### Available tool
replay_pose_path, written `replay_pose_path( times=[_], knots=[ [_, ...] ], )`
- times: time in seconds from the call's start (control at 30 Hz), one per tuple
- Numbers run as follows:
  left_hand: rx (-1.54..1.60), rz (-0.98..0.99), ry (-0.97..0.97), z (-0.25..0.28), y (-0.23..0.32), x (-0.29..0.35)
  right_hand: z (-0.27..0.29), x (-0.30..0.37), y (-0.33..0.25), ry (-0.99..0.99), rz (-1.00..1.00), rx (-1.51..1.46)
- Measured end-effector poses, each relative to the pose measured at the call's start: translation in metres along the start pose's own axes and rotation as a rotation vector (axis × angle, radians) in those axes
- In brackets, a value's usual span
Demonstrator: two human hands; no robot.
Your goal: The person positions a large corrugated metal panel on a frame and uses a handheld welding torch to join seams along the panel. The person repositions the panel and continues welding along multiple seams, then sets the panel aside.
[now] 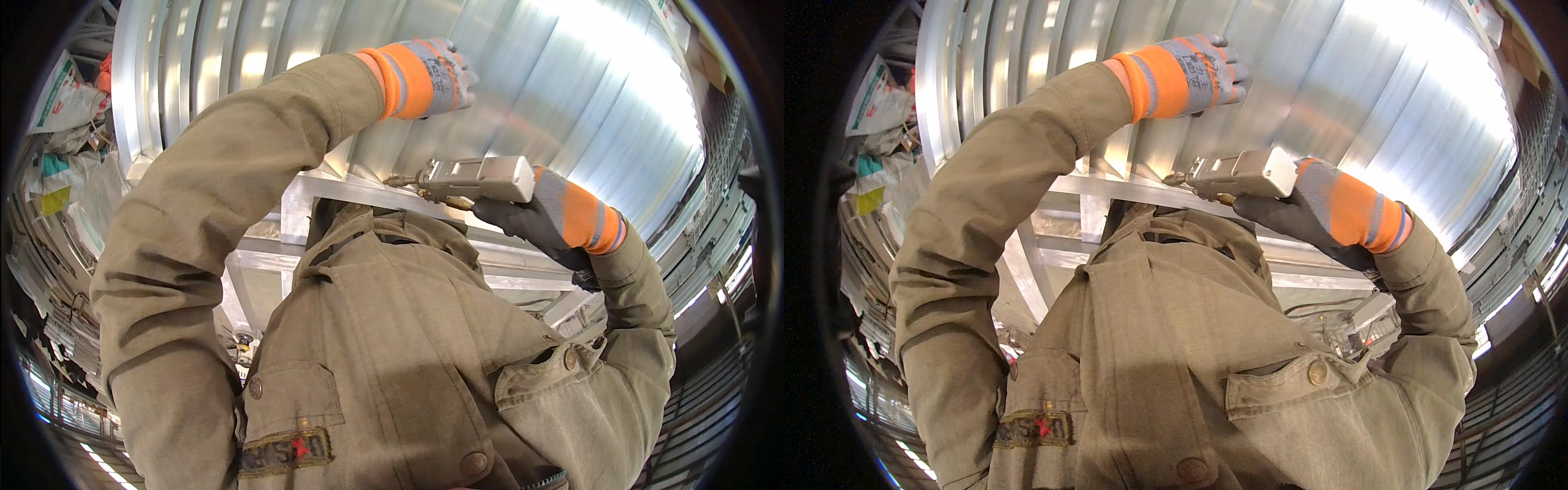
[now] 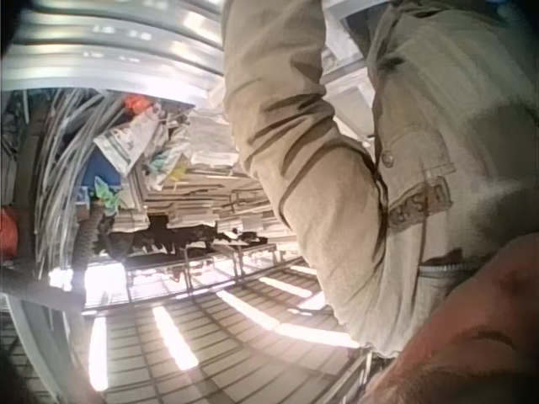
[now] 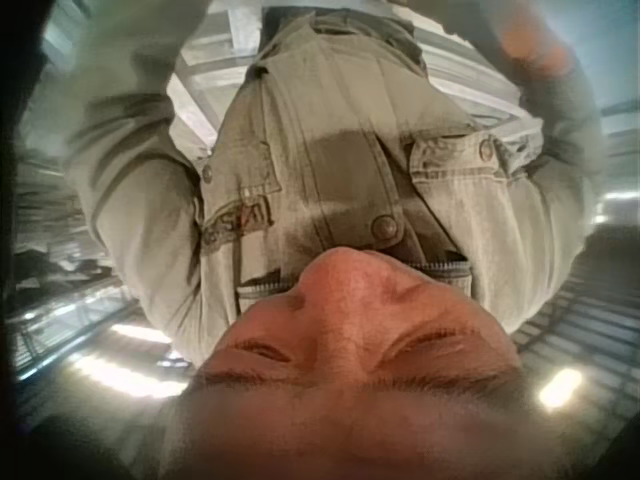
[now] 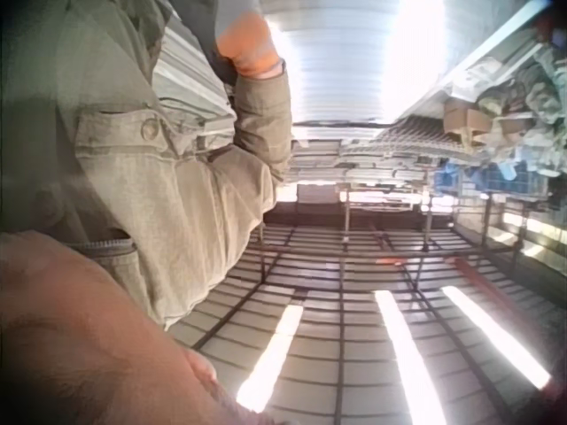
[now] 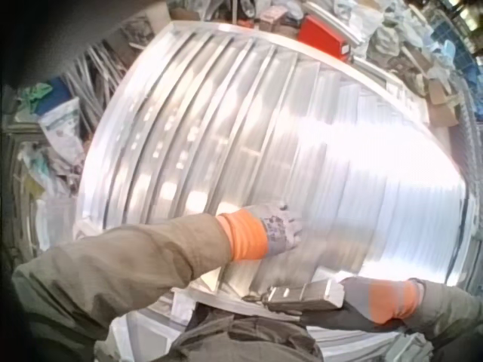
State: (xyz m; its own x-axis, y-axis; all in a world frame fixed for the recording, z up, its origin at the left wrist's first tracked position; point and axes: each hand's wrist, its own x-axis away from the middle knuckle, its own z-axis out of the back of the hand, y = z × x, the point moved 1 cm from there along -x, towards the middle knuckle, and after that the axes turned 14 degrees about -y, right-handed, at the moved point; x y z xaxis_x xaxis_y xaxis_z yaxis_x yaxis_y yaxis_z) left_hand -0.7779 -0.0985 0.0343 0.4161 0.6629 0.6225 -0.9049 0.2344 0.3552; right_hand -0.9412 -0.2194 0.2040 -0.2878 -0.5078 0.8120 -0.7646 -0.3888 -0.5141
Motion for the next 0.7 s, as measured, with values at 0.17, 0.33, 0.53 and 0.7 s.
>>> replay_pose_path(
  times=[0.17,0.33,0.53,0.7],
  knots=[
    [-0.149,-0.053,0.333,-0.003,0.003,-0.014,-0.001,0.019,0.006,0.101,-0.029,-0.106],
    [-0.223,-0.156,0.263,-0.023,0.002,-0.025,-0.001,0.015,0.017,0.133,0.028,-0.126],
    [-0.266,-0.165,0.176,-0.017,0.004,-0.029,0.004,0.012,0.031,0.114,-0.041,-0.133],
    [-0.247,-0.182,0.144,-0.012,0.004,-0.044,0.001,0.009,0.042,0.117,0.003,-0.149]
  ],
)
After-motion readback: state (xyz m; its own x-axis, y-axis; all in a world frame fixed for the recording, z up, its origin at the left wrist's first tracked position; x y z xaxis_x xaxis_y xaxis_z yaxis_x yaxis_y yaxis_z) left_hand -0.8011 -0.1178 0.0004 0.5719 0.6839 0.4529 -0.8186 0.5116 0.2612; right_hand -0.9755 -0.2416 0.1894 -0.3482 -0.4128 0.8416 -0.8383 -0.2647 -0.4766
